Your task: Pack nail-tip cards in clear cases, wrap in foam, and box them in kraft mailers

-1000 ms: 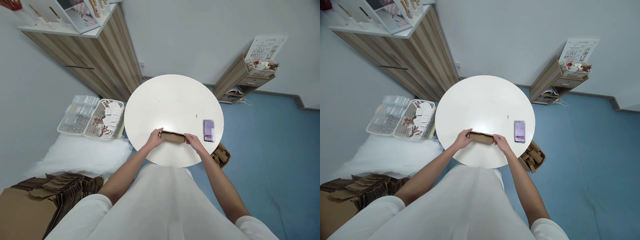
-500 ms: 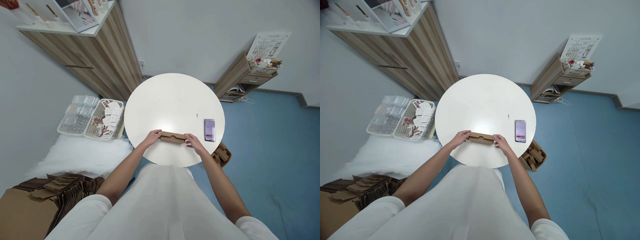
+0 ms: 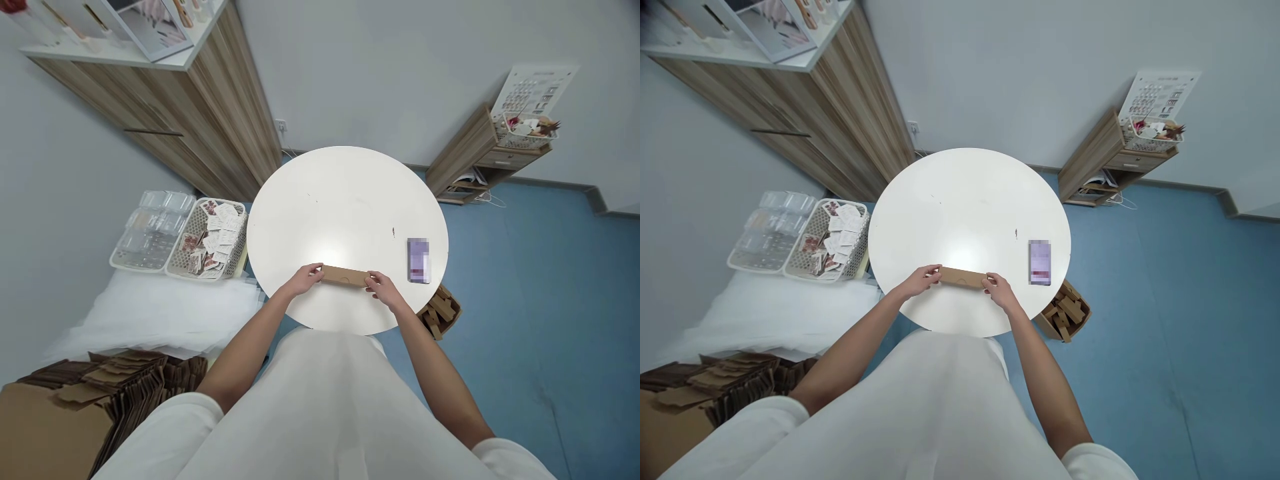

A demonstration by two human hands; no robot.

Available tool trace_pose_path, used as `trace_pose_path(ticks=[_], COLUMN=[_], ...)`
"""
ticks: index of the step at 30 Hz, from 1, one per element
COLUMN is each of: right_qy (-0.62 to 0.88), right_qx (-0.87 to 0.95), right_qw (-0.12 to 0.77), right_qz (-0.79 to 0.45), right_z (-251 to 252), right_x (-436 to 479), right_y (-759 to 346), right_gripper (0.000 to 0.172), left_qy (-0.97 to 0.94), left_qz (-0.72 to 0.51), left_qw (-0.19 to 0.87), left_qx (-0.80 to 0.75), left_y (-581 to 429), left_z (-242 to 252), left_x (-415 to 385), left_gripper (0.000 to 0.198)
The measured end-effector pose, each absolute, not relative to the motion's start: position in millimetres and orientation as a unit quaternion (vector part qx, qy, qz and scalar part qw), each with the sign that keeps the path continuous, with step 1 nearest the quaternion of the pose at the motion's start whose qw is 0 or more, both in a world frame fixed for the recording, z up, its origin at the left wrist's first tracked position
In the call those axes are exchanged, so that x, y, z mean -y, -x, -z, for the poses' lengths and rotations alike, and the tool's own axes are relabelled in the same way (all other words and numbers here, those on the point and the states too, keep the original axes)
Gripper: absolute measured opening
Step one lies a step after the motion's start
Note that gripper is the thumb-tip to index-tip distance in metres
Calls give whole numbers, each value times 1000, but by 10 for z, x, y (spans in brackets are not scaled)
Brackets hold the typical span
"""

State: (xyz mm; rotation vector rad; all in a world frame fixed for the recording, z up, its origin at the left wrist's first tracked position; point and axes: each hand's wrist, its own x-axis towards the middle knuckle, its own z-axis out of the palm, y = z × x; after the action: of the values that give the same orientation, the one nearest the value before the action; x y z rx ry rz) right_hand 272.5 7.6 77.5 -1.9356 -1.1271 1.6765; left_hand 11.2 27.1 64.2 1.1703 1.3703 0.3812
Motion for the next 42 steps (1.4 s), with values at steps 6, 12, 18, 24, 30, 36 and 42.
trace_pose_path(ticks=[6, 12, 18, 24, 30, 36, 42], right_qy=[674, 667, 719, 751, 786, 814, 806], right_qx=[425, 441, 370, 371, 387, 417, 421], right_qw=[186, 281, 326, 330, 296, 207, 157], right_qz=[-575, -530, -490, -436, -381, -346, -385], right_z=[-750, -624, -419, -191, -140, -221, -284], right_x=[-58, 54, 286, 440, 477, 444, 336], right_y=[-2714, -2597, -2347, -2206, -2167, -2145, -2183], right_gripper=[44, 38, 44, 53, 54, 56, 63], left_qy=[-497, -485, -446, -512, -556, -566, -555], left_qz=[-161, -229, -261, -238, -207, -184, -169], left_qw=[614, 578, 553, 492, 479, 467, 477], left_qx=[-591, -615, -654, -663, -647, -654, -660], left_y=[-130, -104, -165, -246, -278, -318, -347], left_z=[-653, -628, -340, -88, -66, -85, -60], left_x=[-226, -121, 85, 116, 87, 86, 37], left_gripper=[44, 40, 46, 63, 60, 76, 68])
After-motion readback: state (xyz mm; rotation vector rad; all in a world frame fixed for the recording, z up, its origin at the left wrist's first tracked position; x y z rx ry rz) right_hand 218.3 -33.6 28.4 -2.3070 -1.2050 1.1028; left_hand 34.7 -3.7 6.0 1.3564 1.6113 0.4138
